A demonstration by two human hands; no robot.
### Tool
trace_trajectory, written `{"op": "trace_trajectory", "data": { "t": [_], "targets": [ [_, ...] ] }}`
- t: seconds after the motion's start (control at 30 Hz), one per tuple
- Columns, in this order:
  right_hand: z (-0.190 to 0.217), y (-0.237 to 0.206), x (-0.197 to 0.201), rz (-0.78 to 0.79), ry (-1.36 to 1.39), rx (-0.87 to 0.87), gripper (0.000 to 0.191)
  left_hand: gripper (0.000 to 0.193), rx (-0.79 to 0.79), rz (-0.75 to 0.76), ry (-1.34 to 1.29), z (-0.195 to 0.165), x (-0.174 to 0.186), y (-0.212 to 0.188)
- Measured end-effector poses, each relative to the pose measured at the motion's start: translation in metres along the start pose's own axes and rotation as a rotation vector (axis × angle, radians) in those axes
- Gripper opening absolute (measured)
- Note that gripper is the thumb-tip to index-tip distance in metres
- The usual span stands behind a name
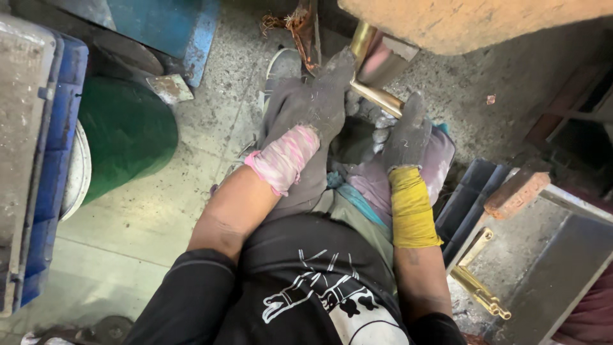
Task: The person sits on the floor and uses a bench grinder to smooth and polish several brass-colored metal parts. They hold each part with gloved hands against the spinning wheel, rotating them to grind different surfaces, and occasionally inspect the finished pieces before placing them into a blue bin.
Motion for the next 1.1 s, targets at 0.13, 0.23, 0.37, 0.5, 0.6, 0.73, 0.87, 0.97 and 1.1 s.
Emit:
{"op": "trace_trajectory", "data": {
  "t": [0.13, 0.23, 0.37, 0.5, 0.6, 0.73, 0.87, 0.97, 1.1],
  "targets": [
    [-0.004, 0.016, 0.002, 0.033, -0.007, 0.029, 0.044, 0.040, 0.020, -0.072, -0.019, 0.013, 0.002, 0.015],
    [-0.018, 0.028, 0.006, 0.080, 0.145, -0.051, 0.047, 0.045, 0.153, -0.143, 0.095, 0.021, 0.009, 0.028],
    [-0.009, 0.039, 0.010, 0.099, -0.496, 0.337, 0.046, 0.030, -0.068, 0.071, 0.162, 0.017, 0.003, 0.037],
    [-0.033, 0.051, 0.013, 0.078, -0.048, -0.085, 0.045, 0.028, 0.054, -0.051, -0.213, 0.028, 0.006, 0.044],
    [-0.013, 0.052, 0.003, 0.098, -0.708, 0.432, 0.028, 0.029, 0.041, 0.051, -0.246, 0.027, 0.010, 0.052],
    [-0.016, 0.057, -0.001, 0.144, -1.124, 0.601, 0.054, 0.026, 0.111, -0.065, -0.227, 0.030, 0.022, 0.057],
    [-0.028, 0.068, -0.001, 0.165, -1.148, 0.512, 0.063, 0.030, 0.122, -0.004, 0.225, 0.022, 0.028, 0.055],
    [-0.020, 0.062, -0.010, 0.097, -1.242, 0.707, 0.063, 0.037, 0.037, 0.012, 0.426, 0.007, 0.029, 0.039],
    [-0.030, 0.071, -0.015, 0.154, -0.164, 0.045, 0.030, 0.038, 0.030, -0.030, 0.480, -0.016, 0.019, 0.020]
  ]
}}
Point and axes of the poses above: each hand's wrist, its own y-axis towards the middle knuckle, its own x-axis out of the back of the hand, z = x × y, the point moved 4 cm from there along y, towards the middle knuckle, and after that the axes turned 14 degrees about z, right-handed, at the moved point
